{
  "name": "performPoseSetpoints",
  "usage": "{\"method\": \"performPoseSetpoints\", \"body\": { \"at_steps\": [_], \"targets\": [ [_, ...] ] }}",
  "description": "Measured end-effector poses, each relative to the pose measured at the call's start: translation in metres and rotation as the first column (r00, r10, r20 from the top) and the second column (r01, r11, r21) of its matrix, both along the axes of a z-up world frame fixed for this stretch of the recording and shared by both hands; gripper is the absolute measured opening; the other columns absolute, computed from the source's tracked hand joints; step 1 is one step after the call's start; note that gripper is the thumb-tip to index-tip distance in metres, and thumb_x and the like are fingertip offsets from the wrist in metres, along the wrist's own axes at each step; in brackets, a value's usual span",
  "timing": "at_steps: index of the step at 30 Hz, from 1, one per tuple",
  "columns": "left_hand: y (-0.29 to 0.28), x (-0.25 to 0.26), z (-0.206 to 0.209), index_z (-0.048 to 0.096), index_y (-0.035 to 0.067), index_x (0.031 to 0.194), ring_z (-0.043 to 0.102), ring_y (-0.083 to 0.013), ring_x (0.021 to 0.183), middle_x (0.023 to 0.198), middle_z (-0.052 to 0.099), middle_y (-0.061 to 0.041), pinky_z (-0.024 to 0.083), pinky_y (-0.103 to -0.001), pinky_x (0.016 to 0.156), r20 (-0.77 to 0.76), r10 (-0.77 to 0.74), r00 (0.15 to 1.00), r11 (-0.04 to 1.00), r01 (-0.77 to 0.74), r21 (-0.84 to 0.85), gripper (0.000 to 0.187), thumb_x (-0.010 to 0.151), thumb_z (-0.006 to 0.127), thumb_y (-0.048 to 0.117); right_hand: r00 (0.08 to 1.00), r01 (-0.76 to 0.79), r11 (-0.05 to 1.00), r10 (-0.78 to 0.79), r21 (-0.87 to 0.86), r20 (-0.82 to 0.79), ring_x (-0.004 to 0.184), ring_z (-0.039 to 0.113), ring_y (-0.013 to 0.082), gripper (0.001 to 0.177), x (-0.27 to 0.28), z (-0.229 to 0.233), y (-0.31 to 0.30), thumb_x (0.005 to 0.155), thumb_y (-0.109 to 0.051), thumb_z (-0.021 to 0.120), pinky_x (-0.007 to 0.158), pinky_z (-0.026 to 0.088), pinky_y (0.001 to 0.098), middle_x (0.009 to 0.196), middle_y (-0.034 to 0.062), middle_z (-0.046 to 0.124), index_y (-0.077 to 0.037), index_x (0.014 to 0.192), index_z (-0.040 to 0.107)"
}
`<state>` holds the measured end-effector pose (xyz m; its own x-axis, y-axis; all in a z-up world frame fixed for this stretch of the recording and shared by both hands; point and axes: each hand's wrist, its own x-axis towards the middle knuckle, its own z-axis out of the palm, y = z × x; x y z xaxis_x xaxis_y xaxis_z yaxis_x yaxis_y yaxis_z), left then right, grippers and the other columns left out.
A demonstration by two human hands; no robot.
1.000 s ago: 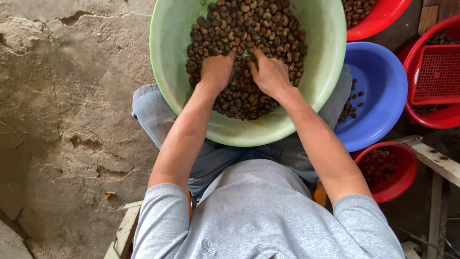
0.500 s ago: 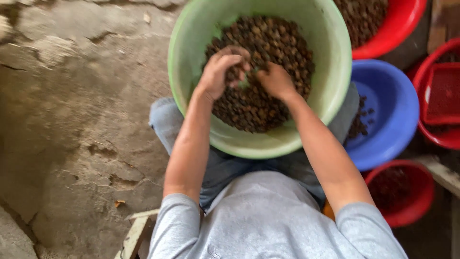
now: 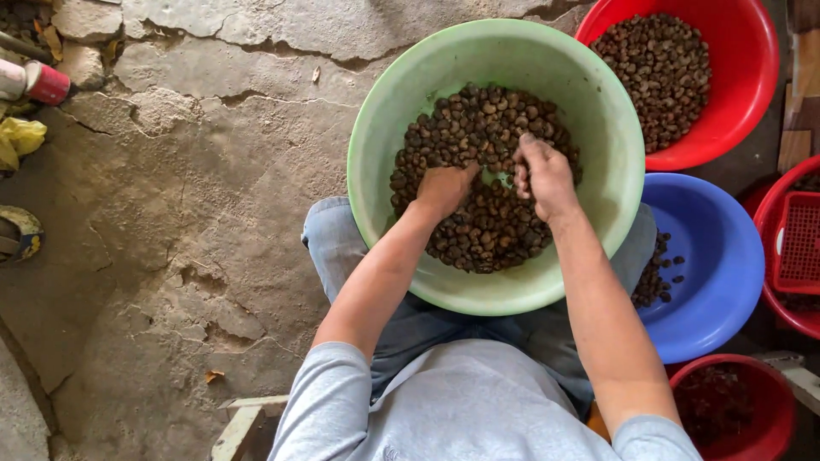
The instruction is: Sorting and sifting through a large bowl of nuts by hand to inspect them or remove debris.
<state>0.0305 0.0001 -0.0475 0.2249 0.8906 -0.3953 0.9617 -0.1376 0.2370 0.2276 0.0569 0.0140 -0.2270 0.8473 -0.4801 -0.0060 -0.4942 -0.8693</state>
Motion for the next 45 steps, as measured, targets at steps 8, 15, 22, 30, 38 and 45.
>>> {"method": "performPoseSetpoints", "body": {
  "at_steps": [8, 15, 22, 30, 38, 45],
  "targets": [
    [0.001, 0.005, -0.018, 0.05, 0.008, 0.151, 0.073, -0.0417, 0.093, 0.111, 0.074, -0.024, 0.062, -0.055, 0.08, 0.1, -0.04, 0.994, 0.996, 0.032, 0.084, 0.05, 0.101, 0.052, 0.006, 0.858, -0.396, 0.914, 0.337, 0.083, 0.387, 0.078, 0.054, 0.0263, 0.049, -0.007, 0.011, -0.004, 0.11, -0.031, 0.06, 0.062, 0.045, 0.0438, 0.092, 0.0178, 0.056, 0.009, 0.134, 0.045],
    [0.012, -0.019, 0.015, 0.056, -0.008, 0.13, 0.074, -0.0391, 0.081, 0.096, 0.074, -0.026, 0.061, -0.051, 0.072, 0.573, 0.416, 0.706, 0.903, -0.397, -0.166, 0.04, 0.106, 0.058, 0.023, 0.437, -0.709, 0.703, 0.495, -0.051, 0.751, 0.123, 0.062, 0.0501, 0.06, -0.022, 0.01, -0.015, 0.103, -0.029, 0.06, 0.1, 0.051, 0.0656, 0.13, 0.0345, 0.063, 0.005, 0.15, 0.046],
    [0.01, -0.027, 0.064, 0.056, -0.001, 0.116, 0.051, -0.0136, 0.05, 0.067, 0.058, -0.008, 0.032, -0.022, 0.038, 0.843, 0.483, -0.238, 0.732, -0.418, -0.538, 0.031, 0.108, 0.059, 0.028, 0.248, -0.84, 0.54, 0.466, -0.051, 0.849, 0.099, 0.07, 0.0534, 0.047, -0.034, -0.026, -0.015, 0.105, -0.027, 0.057, 0.087, 0.053, 0.0667, 0.1, 0.035, 0.072, 0.005, 0.139, 0.052],
    [0.005, -0.02, 0.087, 0.062, 0.012, 0.107, 0.064, -0.0169, 0.055, 0.081, 0.074, -0.017, 0.037, -0.02, 0.037, 0.812, 0.384, -0.439, 0.776, -0.323, -0.541, 0.015, 0.107, 0.062, 0.028, 0.246, -0.807, 0.589, 0.386, -0.032, 0.889, 0.096, 0.07, 0.0571, 0.048, -0.028, -0.057, -0.017, 0.104, -0.032, 0.058, 0.086, 0.052, 0.0675, 0.097, 0.0383, 0.071, 0.011, 0.126, 0.054],
    [0.005, -0.032, 0.085, 0.066, 0.011, 0.104, 0.06, -0.0093, 0.059, 0.101, 0.078, -0.007, 0.034, -0.022, 0.042, 0.796, 0.408, -0.448, 0.778, -0.286, -0.56, 0.018, 0.102, 0.066, 0.029, 0.945, -0.249, 0.958, 0.209, -0.14, -0.252, 0.052, 0.042, 0.0078, 0.018, 0.005, 0.008, -0.005, 0.099, -0.03, 0.061, 0.042, 0.029, 0.0241, 0.067, -0.0019, 0.054, -0.013, 0.099, 0.067],
    [0.009, -0.032, 0.069, 0.063, 0.01, 0.113, 0.061, -0.0128, 0.056, 0.083, 0.071, -0.006, 0.034, -0.022, 0.04, 0.795, 0.466, -0.389, 0.69, -0.403, -0.602, 0.018, 0.098, 0.072, 0.014, 0.91, -0.008, 1.0, 0.007, -0.001, -0.415, 0.055, 0.056, 0.0077, 0.03, 0.02, 0.041, 0.007, 0.096, -0.04, 0.073, 0.038, 0.033, 0.018, 0.082, 0.005, 0.068, -0.011, 0.091, 0.067]
  ]
}}
